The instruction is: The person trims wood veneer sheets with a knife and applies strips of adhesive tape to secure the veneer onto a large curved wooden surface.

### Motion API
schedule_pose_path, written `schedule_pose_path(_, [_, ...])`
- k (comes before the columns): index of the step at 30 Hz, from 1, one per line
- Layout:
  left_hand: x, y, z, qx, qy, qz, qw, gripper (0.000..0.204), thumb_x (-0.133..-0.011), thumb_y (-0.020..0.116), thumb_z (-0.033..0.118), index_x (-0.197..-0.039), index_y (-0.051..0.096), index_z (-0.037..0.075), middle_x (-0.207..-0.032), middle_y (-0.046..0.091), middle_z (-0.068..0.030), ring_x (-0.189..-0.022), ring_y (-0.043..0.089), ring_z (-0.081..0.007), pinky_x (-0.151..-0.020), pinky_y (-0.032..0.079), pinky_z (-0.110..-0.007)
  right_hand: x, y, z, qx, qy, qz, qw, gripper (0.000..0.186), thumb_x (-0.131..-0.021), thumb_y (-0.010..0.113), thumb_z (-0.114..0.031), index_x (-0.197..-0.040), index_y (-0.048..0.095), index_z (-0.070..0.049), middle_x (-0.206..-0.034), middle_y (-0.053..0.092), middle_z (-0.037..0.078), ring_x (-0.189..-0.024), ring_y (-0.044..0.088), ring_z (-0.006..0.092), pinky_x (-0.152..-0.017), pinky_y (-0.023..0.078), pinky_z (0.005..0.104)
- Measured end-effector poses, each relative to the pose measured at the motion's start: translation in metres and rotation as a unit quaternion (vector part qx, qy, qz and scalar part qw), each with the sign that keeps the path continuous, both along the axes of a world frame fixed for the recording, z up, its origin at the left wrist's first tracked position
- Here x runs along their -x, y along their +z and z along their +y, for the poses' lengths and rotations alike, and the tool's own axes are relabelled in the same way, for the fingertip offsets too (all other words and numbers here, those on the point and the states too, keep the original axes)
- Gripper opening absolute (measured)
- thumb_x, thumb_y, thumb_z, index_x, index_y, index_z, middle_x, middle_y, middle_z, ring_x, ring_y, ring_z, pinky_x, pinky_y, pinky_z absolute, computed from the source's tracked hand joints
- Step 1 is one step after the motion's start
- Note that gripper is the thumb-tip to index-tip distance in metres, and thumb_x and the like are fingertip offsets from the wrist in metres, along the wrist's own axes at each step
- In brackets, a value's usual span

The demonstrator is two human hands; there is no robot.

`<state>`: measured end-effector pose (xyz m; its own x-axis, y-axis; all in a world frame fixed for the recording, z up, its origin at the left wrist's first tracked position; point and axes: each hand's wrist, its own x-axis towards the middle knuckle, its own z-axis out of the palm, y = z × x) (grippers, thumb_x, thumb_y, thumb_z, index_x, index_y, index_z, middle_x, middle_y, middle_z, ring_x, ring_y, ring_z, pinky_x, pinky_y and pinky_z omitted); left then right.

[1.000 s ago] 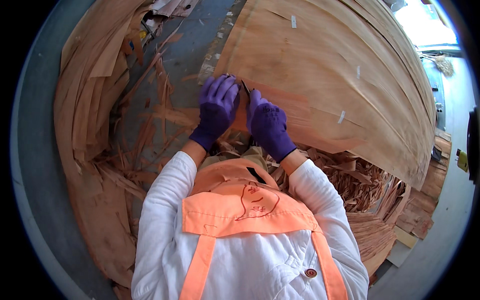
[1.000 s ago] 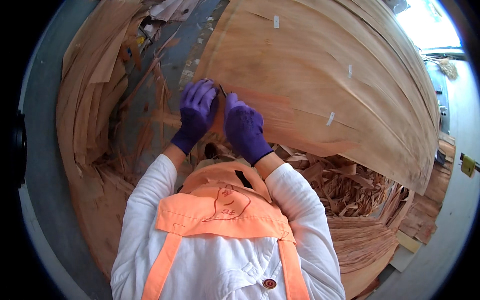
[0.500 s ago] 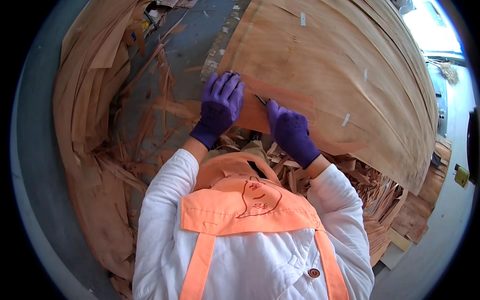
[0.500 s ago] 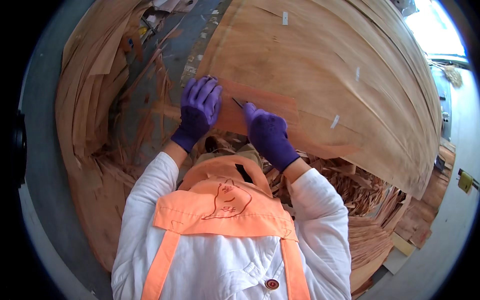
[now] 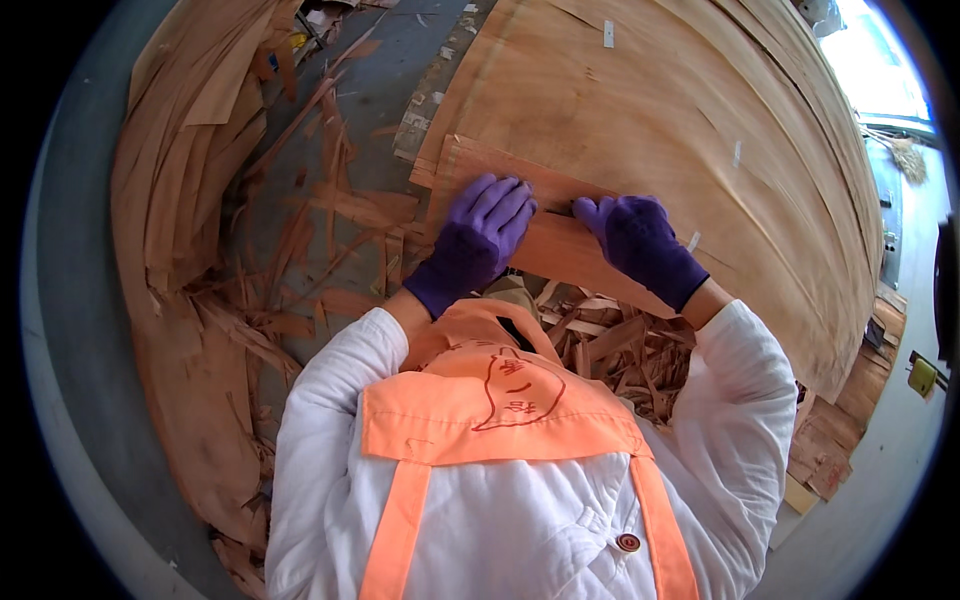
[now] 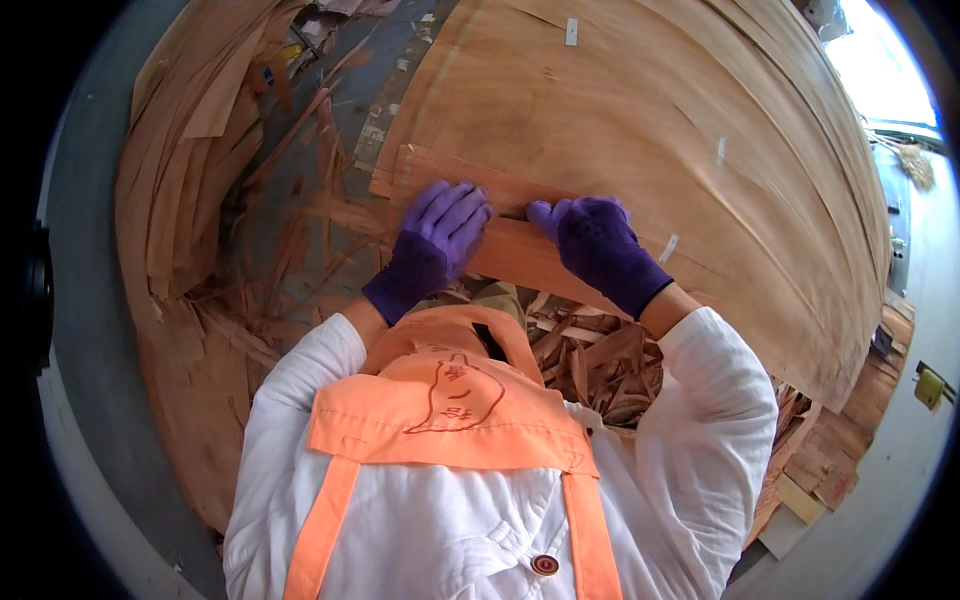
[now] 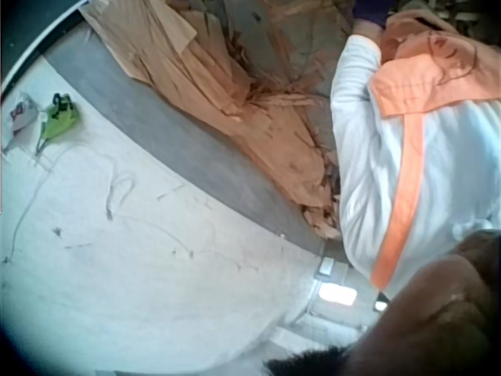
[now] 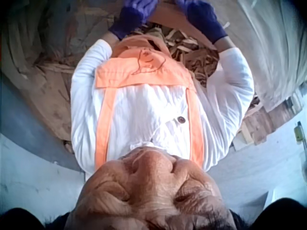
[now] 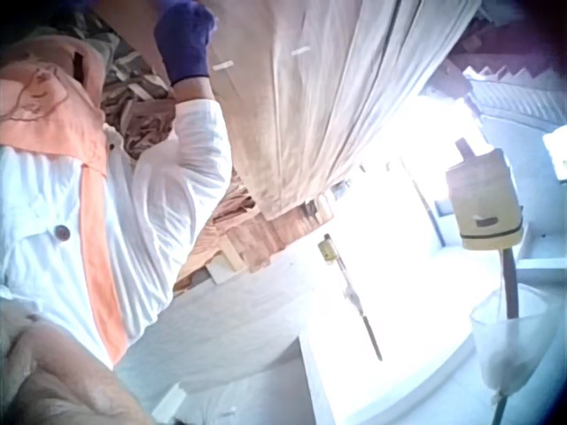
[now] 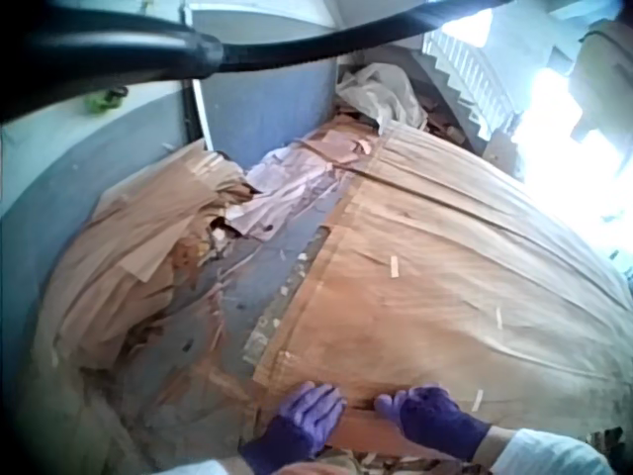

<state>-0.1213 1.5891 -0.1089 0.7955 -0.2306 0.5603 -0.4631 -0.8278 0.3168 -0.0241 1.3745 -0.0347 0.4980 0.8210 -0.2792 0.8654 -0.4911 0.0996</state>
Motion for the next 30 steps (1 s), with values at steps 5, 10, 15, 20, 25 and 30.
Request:
schedule_pose_path(5, [0.000,-0.007,-0.002,-0.058,0.015,0.018,0.998,0.026,-0.081,0.063,0.012,-0.106,0.067,0.005,-0.115,0.063,-0.0083,-0.113,0.057,-0.0251,-0.102,0.042,-0.042,-0.021,0.004,-0.015,-0.015,0.036,-0.005,0.999,0.005,-0.085,0.054,-0.016,-0.088,0.054,-0.012,-0.066,0.059,0.009,-0.060,0.061,0.0274,-0.050,0.046,0.0407])
schedule_pose_path(10, [0.000,-0.006,-0.003,-0.047,0.021,0.013,0.999,0.025,-0.082,0.061,0.013,-0.106,0.067,0.005,-0.113,0.063,-0.0085,-0.112,0.057,-0.0248,-0.101,0.042,-0.042,-0.047,0.023,-0.056,0.020,0.031,0.011,0.999,0.005,-0.081,0.058,-0.013,-0.085,0.055,-0.011,-0.069,0.059,0.008,-0.064,0.060,0.0299,-0.056,0.046,0.0414])
schedule_pose_path(15, [0.000,-0.005,-0.005,-0.037,0.013,0.006,0.999,0.028,-0.079,0.059,0.012,-0.105,0.065,0.005,-0.113,0.063,-0.0100,-0.110,0.058,-0.0256,-0.100,0.043,-0.042,-0.037,0.040,-0.048,-0.116,-0.016,0.047,0.992,0.008,-0.082,0.057,-0.013,-0.089,0.054,-0.012,-0.070,0.060,0.009,-0.067,0.062,0.0293,-0.057,0.048,0.0423])
schedule_pose_path(20, [-0.001,-0.010,-0.005,-0.013,0.008,0.010,1.000,0.029,-0.078,0.060,0.011,-0.106,0.065,0.005,-0.116,0.061,-0.0098,-0.110,0.058,-0.0270,-0.099,0.043,-0.044,-0.032,0.019,0.026,-0.105,0.019,0.025,0.994,0.010,-0.082,0.057,-0.014,-0.090,0.053,-0.010,-0.072,0.060,0.009,-0.066,0.061,0.0308,-0.058,0.048,0.0420])
schedule_pose_path(25, [-0.002,-0.008,-0.003,-0.010,0.008,0.006,1.000,0.031,-0.077,0.061,0.011,-0.106,0.065,0.004,-0.115,0.061,-0.0118,-0.106,0.058,-0.0290,-0.095,0.046,-0.045,-0.031,0.003,0.073,-0.104,0.058,0.009,0.993,0.013,-0.082,0.059,-0.017,-0.090,0.051,-0.010,-0.072,0.060,0.008,-0.065,0.062,0.0299,-0.056,0.048,0.0417])
schedule_pose_path(30, [-0.003,-0.012,-0.005,0.000,0.012,-0.001,1.000,0.032,-0.075,0.061,0.011,-0.106,0.064,0.003,-0.114,0.061,-0.0125,-0.105,0.058,-0.0297,-0.093,0.047,-0.046,-0.030,-0.004,0.092,-0.070,0.062,0.008,0.996,0.013,-0.082,0.059,-0.017,-0.090,0.051,-0.011,-0.071,0.060,0.008,-0.064,0.062,0.0293,-0.053,0.048,0.0420])
